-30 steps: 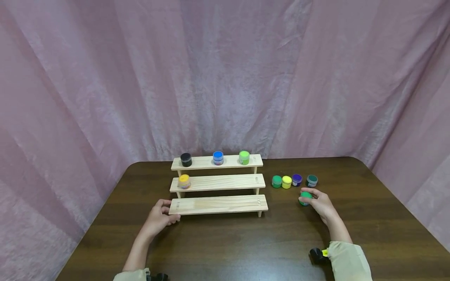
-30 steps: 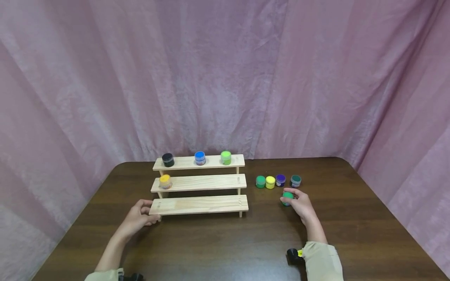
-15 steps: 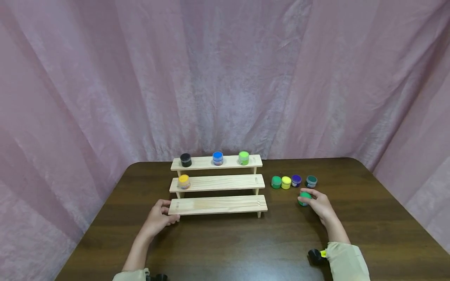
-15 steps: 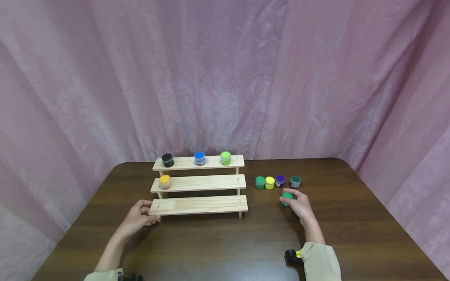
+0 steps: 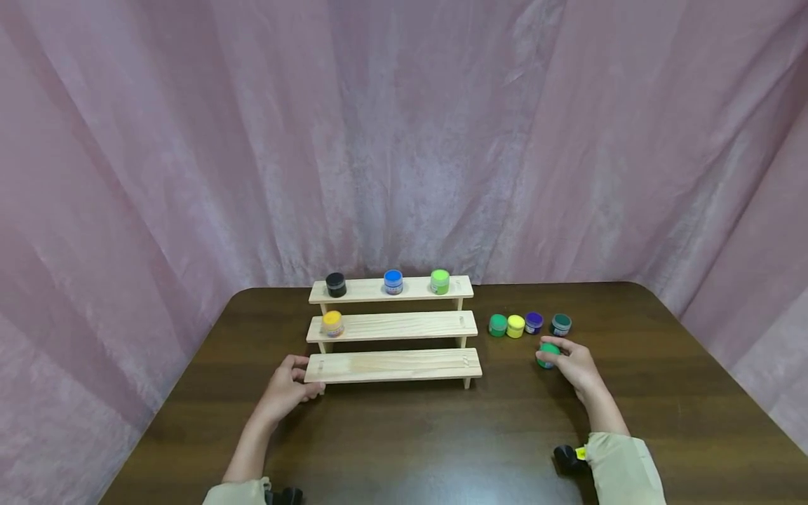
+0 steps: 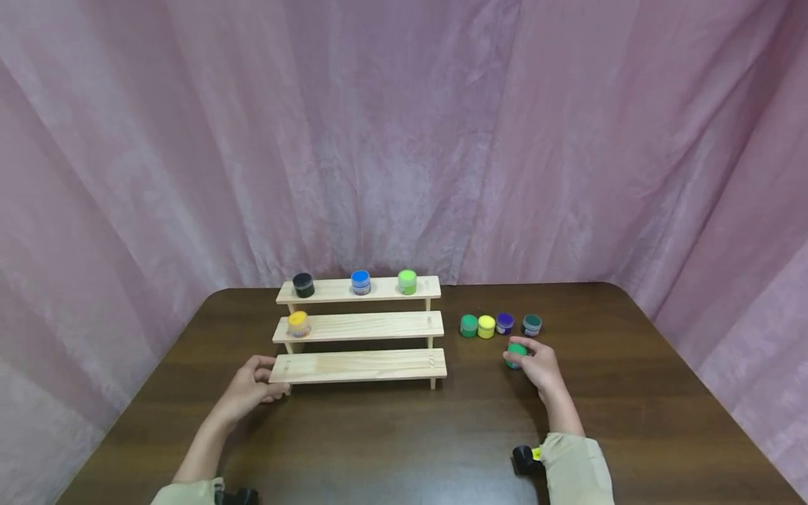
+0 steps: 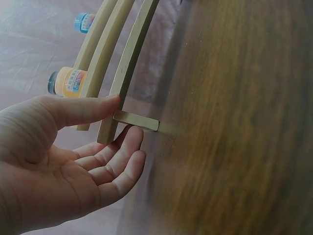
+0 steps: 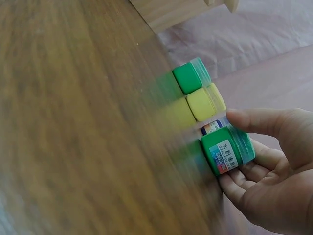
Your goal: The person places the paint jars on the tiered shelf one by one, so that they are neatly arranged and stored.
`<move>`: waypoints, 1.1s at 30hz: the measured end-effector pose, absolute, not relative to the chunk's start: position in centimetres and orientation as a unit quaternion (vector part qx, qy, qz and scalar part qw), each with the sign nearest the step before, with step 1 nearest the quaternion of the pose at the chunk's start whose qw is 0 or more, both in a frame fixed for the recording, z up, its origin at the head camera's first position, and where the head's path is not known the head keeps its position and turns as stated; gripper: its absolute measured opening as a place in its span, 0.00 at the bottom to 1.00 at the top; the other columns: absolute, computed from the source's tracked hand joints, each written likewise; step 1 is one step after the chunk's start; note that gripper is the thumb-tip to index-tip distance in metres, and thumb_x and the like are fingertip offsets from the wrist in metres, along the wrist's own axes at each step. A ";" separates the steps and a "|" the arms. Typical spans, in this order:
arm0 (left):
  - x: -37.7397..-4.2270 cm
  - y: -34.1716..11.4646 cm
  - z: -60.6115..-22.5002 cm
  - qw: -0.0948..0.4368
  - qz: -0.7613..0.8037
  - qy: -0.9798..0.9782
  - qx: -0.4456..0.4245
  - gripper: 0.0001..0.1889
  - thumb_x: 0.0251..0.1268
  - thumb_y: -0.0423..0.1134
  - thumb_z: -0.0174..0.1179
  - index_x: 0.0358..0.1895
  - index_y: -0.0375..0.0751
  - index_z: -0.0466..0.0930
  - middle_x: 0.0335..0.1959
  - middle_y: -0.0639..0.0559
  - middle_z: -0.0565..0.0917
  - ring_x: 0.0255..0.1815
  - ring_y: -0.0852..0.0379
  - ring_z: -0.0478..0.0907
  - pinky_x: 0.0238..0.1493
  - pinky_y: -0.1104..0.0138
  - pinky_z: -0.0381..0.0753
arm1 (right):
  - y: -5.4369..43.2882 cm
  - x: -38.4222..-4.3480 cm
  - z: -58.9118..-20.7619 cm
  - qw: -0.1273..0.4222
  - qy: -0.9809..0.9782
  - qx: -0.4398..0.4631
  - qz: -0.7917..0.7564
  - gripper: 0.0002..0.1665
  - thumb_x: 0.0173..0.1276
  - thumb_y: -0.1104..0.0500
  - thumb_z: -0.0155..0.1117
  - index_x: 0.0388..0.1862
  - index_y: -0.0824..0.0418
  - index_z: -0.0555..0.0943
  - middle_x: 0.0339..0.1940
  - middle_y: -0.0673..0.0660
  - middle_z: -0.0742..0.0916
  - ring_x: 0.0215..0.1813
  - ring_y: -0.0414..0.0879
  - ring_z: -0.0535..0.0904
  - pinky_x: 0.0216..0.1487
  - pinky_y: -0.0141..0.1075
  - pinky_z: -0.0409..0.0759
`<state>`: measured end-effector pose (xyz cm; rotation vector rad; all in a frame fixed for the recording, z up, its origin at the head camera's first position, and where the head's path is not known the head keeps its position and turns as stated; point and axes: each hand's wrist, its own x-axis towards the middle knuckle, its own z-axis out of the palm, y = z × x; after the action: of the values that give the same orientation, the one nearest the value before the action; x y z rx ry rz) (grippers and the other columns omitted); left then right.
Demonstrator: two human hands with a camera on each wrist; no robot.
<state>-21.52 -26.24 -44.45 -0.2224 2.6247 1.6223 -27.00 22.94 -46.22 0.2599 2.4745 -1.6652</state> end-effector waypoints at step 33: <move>-21.9 -26.4 -44.5 0.031 0.519 0.851 -0.071 0.32 0.56 0.28 0.67 0.61 0.24 0.61 0.35 0.38 0.83 0.27 0.57 0.81 0.30 0.67 0.77 | 21.6 -26.8 -45.0 0.060 0.839 0.084 -0.534 0.36 0.69 0.51 0.63 0.70 0.66 0.68 0.71 0.68 0.71 0.76 0.64 0.57 0.74 0.60 0.55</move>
<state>-21.87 -26.37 -44.51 -0.2197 2.6225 1.5989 -26.81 21.64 -45.05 0.2552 2.5403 -1.6169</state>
